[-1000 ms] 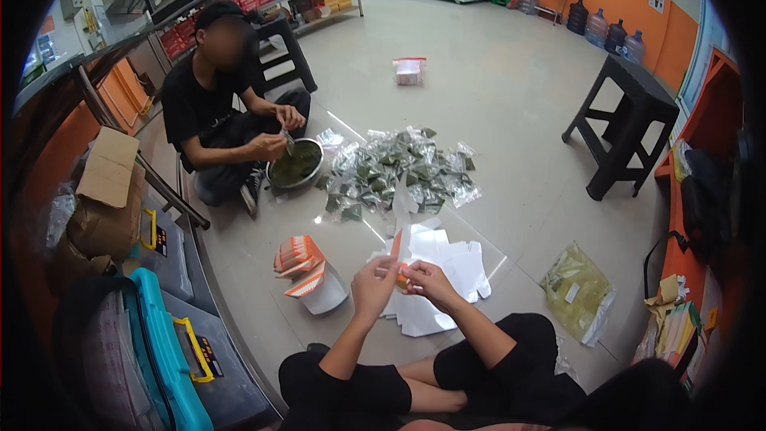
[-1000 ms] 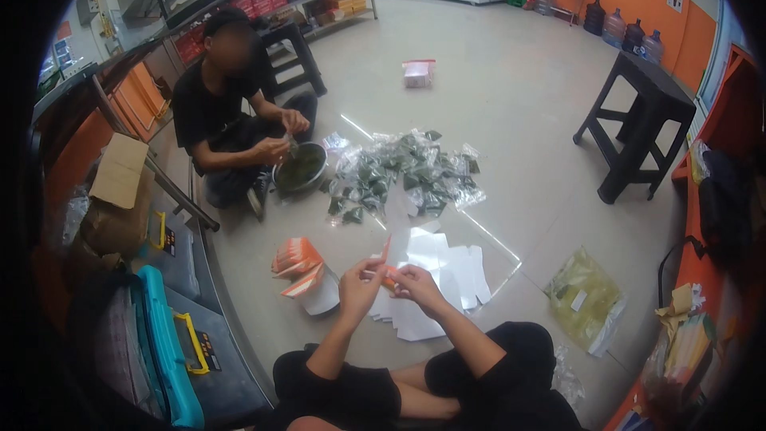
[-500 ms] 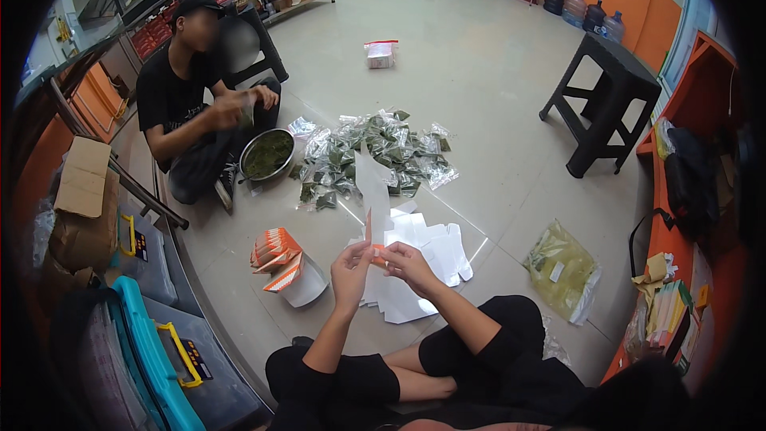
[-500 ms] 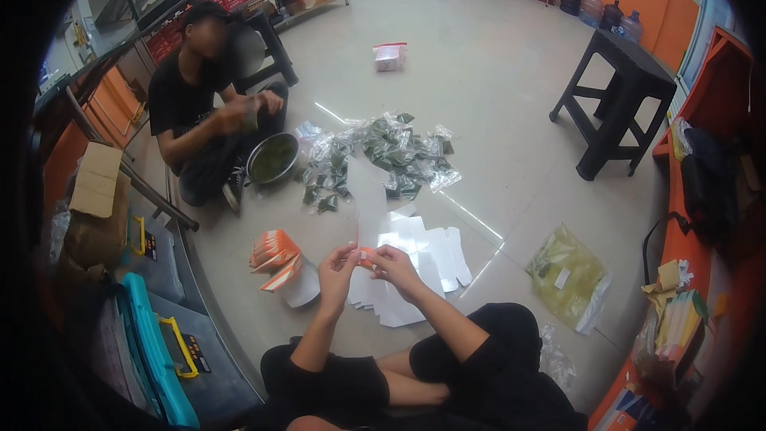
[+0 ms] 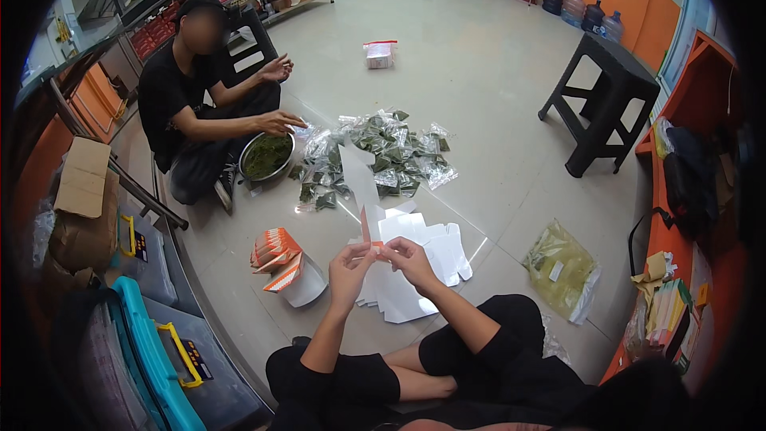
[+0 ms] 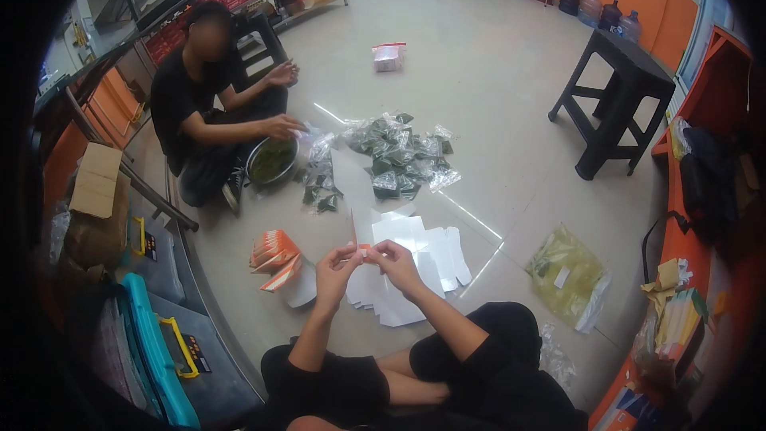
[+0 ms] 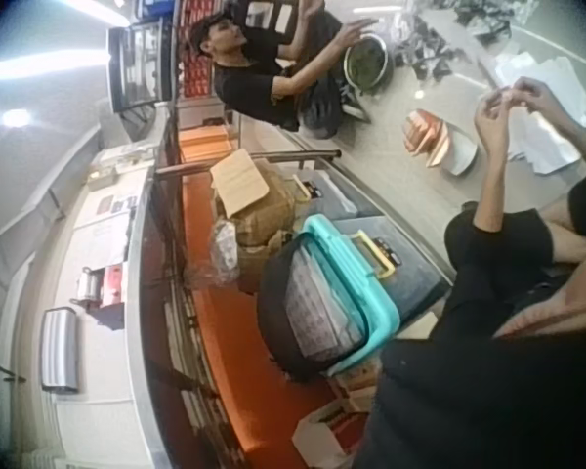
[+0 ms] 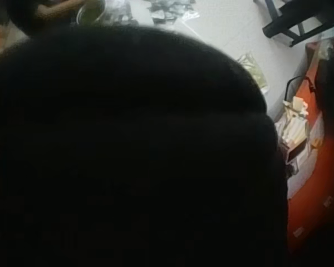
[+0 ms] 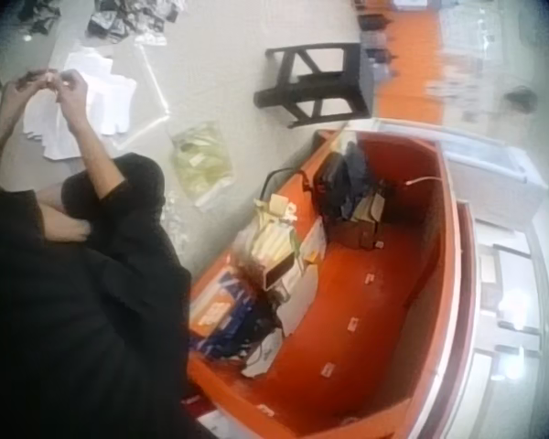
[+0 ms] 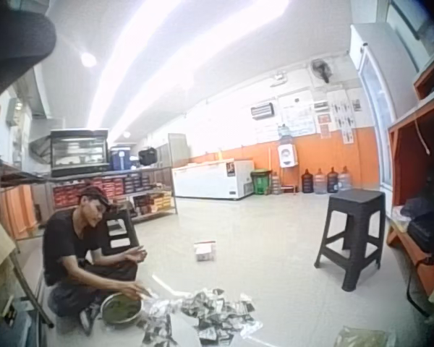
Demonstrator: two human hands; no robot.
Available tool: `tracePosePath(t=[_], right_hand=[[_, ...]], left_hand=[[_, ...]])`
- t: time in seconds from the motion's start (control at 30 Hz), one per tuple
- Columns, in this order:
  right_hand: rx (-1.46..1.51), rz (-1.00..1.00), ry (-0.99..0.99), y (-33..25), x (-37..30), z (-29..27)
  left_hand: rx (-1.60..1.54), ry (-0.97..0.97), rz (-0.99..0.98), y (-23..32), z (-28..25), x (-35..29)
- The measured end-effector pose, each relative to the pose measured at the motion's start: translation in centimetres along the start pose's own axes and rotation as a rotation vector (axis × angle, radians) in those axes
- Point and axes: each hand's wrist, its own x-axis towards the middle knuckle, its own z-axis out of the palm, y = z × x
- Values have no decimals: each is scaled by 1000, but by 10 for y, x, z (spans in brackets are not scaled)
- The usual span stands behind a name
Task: The person assembles a paper food box by hand, folding the flaps and interlocking the tabs.
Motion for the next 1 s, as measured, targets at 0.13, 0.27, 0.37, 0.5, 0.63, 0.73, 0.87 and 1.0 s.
tracePosePath(t=[0.13, 0.27, 0.37, 0.5, 0.63, 0.73, 0.87, 1.0], right_hand=[[-91, -77, 20, -4, -1, -4], [-116, -82, 39, -5, -1, -3], [-155, -136, 58, -3, 0, -2], [-232, -183, 59, -9, -4, 0], [-326, -219, 53, -15, -5, -4], [-274, -244, 65, -16, -5, -3], [-537, -254, 37, -33, -13, -1], [-658, -290, 80, -37, -15, -4]], left_hand=[[-30, -38, -50, 0, 0, 1], [-93, -40, -80, -3, 1, -1], [-138, -37, -140, -2, 2, -1], [-161, -45, -140, -1, 1, -2], [-155, -81, -154, -3, 0, 1], [-145, -100, -194, -7, -1, 3], [-143, -156, -245, -12, -8, 5], [-157, -179, -258, -11, -4, 6]])
